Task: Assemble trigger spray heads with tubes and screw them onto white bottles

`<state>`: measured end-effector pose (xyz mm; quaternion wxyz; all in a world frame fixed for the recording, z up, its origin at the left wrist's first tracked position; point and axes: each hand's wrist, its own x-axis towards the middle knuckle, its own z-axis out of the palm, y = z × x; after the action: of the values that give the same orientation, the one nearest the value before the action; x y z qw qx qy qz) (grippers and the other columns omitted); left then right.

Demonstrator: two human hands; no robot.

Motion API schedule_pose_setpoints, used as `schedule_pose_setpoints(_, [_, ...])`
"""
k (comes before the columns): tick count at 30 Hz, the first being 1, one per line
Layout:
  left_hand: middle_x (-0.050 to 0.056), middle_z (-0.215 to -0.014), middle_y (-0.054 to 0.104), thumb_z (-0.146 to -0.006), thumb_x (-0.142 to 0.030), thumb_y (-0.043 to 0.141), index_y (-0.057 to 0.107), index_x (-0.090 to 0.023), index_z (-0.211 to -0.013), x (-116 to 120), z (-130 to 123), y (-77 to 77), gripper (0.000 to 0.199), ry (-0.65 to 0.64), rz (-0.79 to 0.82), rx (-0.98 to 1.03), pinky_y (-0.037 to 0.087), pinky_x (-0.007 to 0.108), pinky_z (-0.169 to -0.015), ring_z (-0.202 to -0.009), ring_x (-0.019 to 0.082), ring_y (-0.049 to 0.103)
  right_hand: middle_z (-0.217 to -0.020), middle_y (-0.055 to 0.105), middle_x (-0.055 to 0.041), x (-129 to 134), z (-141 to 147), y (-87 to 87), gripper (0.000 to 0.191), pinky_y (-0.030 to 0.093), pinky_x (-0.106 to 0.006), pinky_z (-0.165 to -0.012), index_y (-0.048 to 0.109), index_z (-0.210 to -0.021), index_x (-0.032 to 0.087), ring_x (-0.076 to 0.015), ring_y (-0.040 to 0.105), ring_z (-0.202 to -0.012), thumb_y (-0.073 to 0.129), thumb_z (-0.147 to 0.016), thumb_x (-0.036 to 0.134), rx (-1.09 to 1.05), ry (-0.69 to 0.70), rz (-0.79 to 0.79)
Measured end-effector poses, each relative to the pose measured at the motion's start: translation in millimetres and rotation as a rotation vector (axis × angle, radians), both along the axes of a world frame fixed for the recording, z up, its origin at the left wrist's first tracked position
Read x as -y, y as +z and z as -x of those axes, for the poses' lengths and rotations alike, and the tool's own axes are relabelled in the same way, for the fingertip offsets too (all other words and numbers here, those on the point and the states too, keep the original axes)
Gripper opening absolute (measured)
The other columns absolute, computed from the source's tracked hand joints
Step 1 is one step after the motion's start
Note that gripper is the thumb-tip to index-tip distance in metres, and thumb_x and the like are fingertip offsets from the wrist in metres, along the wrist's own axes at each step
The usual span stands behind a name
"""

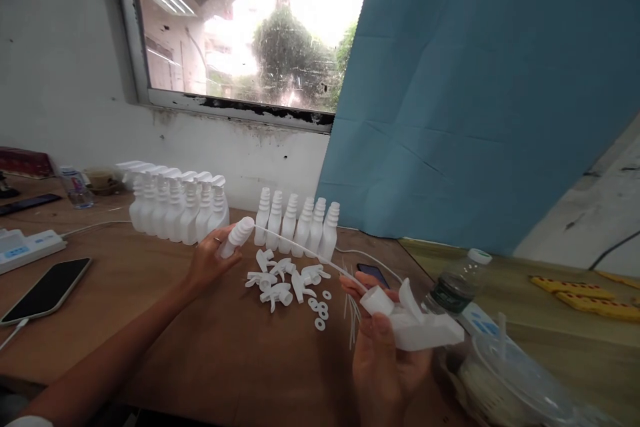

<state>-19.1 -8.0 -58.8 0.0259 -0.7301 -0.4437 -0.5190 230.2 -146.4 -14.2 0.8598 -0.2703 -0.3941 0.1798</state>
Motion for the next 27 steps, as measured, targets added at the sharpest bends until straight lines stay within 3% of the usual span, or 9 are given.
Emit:
schedule_pose_setpoints(5, [0.008,-0.121,0.066,-0.078,-0.012,0.059,0.054,-0.021,-0.128,6.3,4.7,3.4,0.051,-0.057,-0.165,-0.119,0.047,0.040,-0.089,-0.105,0.025,0.060,-0.101,0.070,-0.0075,8.2,3.1,-3.7,0.020,0.046,-0.056,-0.095,0.060,-0.101,0.020,-0.0265,0.069,-0.091,0.068,-0.083,0.024,0.028,0.033,0.109])
schedule_pose_setpoints(9, [0.007,-0.122,0.065,-0.076,-0.012,0.061,0.054,-0.023,-0.129,21.9,3.6,8.2,0.054,-0.285,-0.206,-0.276,0.042,0.043,-0.094,-0.107,0.026,0.058,-0.108,0.069,-0.0106,15.5,6.5,-4.7,0.031,0.053,-0.044,-0.085,0.059,-0.111,0.020,-0.0269,0.068,-0.094,0.068,-0.083,0.030,0.128,0.047,0.332])
schedule_pose_setpoints(13, [0.005,-0.113,0.068,-0.068,-0.012,0.063,0.057,-0.022,-0.127,42.7,-11.0,12.8,0.060,-0.618,0.026,-0.196,0.045,0.037,-0.092,-0.097,0.023,0.060,-0.106,0.068,-0.0084,0.4,3.6,14.2,0.033,0.053,-0.032,-0.074,0.065,-0.108,0.020,-0.0267,0.065,-0.096,0.071,-0.079,0.036,0.638,0.141,0.445])
schedule_pose_setpoints(15, [0.005,-0.107,0.068,-0.066,-0.012,0.064,0.060,-0.019,-0.123,50.2,-20.3,13.3,0.058,-0.711,0.205,-0.080,0.047,0.034,-0.088,-0.093,0.022,0.061,-0.103,0.068,-0.0054,-14.8,4.2,30.5,0.028,0.052,-0.029,-0.074,0.067,-0.104,0.021,-0.0237,0.064,-0.092,0.070,-0.080,0.034,0.904,0.210,0.397])
schedule_pose_setpoints(17, [0.006,-0.103,0.068,-0.067,-0.014,0.063,0.065,-0.016,-0.115,54.3,-27.9,11.4,0.048,-0.763,0.384,0.052,0.048,0.031,-0.082,-0.090,0.022,0.061,-0.099,0.068,-0.0037,-30.2,7.7,45.7,0.028,0.051,-0.029,-0.074,0.066,-0.107,0.022,-0.0212,0.063,-0.088,0.069,-0.081,0.032,1.010,0.262,0.384])
schedule_pose_setpoints(21, [0.007,-0.098,0.069,-0.073,-0.022,0.063,0.067,-0.014,-0.110,54.0,-34.5,0.5,0.039,-0.861,0.631,0.285,0.049,0.032,-0.080,-0.092,0.025,0.062,-0.097,0.068,-0.0022,-53.2,18.5,54.5,0.033,0.051,-0.030,-0.075,0.063,-0.109,0.022,-0.0203,0.063,-0.088,0.071,-0.078,0.031,0.934,0.392,0.374])
schedule_pose_setpoints(27, [0.007,-0.099,0.068,-0.075,-0.031,0.068,0.066,-0.015,-0.112,45.6,-30.6,-19.9,0.040,-0.972,0.824,0.403,0.048,0.035,-0.083,-0.096,0.026,0.061,-0.089,0.072,-0.0052,-74.2,37.9,12.7,0.033,0.053,-0.034,-0.073,0.067,-0.102,0.018,-0.0228,0.067,-0.084,0.074,-0.076,0.036,0.509,0.761,0.396])
